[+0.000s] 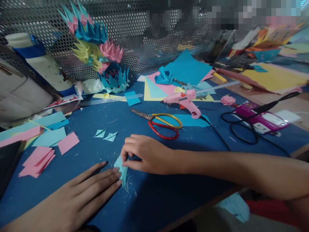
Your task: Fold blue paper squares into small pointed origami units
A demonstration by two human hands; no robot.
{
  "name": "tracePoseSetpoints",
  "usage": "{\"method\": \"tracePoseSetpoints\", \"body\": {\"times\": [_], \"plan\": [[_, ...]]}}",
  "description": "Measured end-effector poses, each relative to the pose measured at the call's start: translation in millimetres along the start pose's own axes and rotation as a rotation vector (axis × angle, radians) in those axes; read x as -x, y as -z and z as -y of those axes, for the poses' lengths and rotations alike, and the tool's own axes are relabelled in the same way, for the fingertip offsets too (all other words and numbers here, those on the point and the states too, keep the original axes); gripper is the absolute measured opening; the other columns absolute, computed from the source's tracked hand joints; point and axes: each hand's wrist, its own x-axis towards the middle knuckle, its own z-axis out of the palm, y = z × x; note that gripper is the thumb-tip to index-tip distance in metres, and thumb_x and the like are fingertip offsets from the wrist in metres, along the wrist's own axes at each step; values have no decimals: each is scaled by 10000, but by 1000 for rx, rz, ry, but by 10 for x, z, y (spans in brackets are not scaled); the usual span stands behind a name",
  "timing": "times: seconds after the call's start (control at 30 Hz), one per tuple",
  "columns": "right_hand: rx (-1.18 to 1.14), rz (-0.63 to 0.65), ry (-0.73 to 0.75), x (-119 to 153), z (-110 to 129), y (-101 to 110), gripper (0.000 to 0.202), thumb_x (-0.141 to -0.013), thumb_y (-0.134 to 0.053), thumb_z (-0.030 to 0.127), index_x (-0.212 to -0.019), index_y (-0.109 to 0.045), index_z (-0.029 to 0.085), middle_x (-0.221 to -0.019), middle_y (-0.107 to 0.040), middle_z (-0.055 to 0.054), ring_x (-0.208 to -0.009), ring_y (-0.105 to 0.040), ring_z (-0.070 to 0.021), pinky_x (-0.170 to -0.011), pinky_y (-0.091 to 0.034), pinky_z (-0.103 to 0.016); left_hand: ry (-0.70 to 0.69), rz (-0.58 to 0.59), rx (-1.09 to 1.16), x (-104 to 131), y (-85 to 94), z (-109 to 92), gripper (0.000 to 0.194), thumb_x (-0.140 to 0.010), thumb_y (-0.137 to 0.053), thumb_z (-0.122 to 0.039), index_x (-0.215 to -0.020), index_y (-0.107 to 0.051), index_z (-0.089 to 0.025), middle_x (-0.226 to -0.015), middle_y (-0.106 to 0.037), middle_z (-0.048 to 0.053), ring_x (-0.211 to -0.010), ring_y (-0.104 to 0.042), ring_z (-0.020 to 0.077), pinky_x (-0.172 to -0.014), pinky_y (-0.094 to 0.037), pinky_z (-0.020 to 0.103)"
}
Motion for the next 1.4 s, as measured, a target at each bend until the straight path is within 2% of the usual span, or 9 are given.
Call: {"method": "tracePoseSetpoints", "body": {"times": [0.2,0.33,0.67,0.83,0.9,1.0,1.1,1.2,1.4], "plan": [[-16,28,11,-12,-4,24,145,-1006,-525,212,-898,-606,158,-856,-561,-3,-824,-468,-141,-761,-338,-285,0,16,-19,25,-24,-8,685,-1037,-368,-571,-1491,-422,-61,-1482,-522,125,-1403,-448,253,-1240,-236,429],[-2,21,9,-12,2,13,78,-985,-566,216,-980,-626,166,-873,-557,-2,-844,-483,-145,-776,-340,-287,9,25,4,23,-28,-8,714,-1022,-383,-596,-1499,-407,-65,-1473,-531,131,-1397,-457,247,-1238,-249,423],[-1,104,106,-48,-42,76,123,-970,-611,264,-888,-640,178,-842,-564,1,-824,-475,-142,-774,-336,-278,28,-3,28,12,-50,-22,710,-1016,-407,-593,-1479,-436,-56,-1444,-561,129,-1387,-465,255,-1249,-208,442],[-15,99,108,-49,-39,82,136,-971,-606,266,-876,-635,173,-829,-547,9,-810,-474,-133,-766,-334,-272,51,-59,17,61,-167,-47,732,-1019,-364,-621,-1498,-410,-69,-1477,-531,111,-1411,-428,257,-1266,-71,480],[-19,95,106,-50,-36,79,134,-969,-607,261,-873,-633,172,-822,-543,12,-803,-469,-130,-764,-332,-273,53,-55,21,73,-182,-52,720,-1024,-362,-613,-1509,-398,-82,-1475,-535,104,-1411,-427,255,-1265,-77,487],[-20,94,109,-52,-36,79,121,-964,-611,252,-879,-636,170,-817,-542,12,-797,-462,-130,-764,-334,-275,73,-36,33,65,-150,-56,697,-1022,-379,-603,-1512,-400,-108,-1463,-547,96,-1406,-435,251,-1261,-137,481],[-21,100,113,-54,-39,82,119,-967,-608,252,-893,-647,167,-825,-543,11,-803,-467,-128,-768,-338,-273,79,4,0,49,-112,-55,720,-1008,-363,-639,-1516,-401,-131,-1474,-539,80,-1410,-429,236,-1267,-36,467],[-20,103,113,-55,-45,84,123,-965,-613,258,-893,-650,166,-825,-543,11,-807,-474,-129,-766,-338,-271,62,-44,-21,41,-101,-52,723,-1016,-332,-644,-1519,-401,-129,-1458,-554,86,-1402,-441,247,-1254,37,487],[-24,104,127,-53,-58,82,134,-973,-605,273,-892,-643,174,-826,-547,9,-818,-481,-132,-767,-337,-266,33,48,-16,47,-48,-24,705,-1014,-361,-635,-1529,-381,-155,-1461,-551,89,-1397,-461,255,-1255,-37,515]]}}
